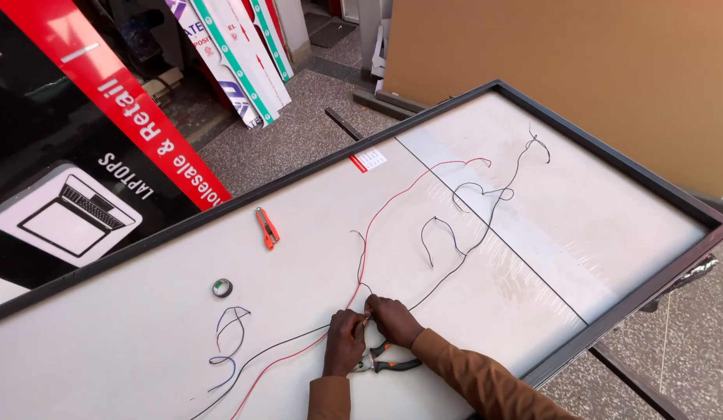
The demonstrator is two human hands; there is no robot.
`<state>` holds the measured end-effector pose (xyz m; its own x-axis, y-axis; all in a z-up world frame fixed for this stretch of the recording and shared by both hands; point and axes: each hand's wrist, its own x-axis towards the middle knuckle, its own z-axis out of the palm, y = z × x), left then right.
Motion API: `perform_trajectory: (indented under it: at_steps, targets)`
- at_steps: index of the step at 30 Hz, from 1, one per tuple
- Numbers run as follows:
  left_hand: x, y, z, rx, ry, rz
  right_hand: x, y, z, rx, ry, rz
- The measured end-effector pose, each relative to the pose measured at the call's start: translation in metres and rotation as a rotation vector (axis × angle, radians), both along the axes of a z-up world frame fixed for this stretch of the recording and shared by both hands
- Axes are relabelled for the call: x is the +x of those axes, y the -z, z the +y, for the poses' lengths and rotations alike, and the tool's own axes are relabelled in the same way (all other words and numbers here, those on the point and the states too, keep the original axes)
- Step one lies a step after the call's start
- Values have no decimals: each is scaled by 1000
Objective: Stripping insulation from electrical wires and twisting them together to create connections inside a sign frame.
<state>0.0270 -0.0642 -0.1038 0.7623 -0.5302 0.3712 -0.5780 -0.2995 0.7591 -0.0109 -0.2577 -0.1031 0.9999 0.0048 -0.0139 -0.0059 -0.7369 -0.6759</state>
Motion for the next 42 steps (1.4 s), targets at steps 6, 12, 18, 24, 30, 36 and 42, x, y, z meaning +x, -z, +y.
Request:
perform_trajectory:
  at_steps: [6,12,18,24,30,36,42]
  targets:
    - [1,-6,-1,-45,15,-166,25,3,-7,19,45,240]
    - [1,-2,-2,-13,-34,4,-5,-34,-3,69,17,31]
    - [27,-15,11,52,77,525,-26,-67,3,-192,-372,-147]
    - [29,-42,21,168,194,637,-12,-33,-13,-313,-479,-494]
    - [27,-44,20,159,183,640,-16,-33,-7,-291,-446,-574]
    - [25,-56,16,287,156,688,-16,-29,-11,-372,-470,-596]
    - [21,-45,18,259,150,597,-19,-35,-4,-321,-405,-697]
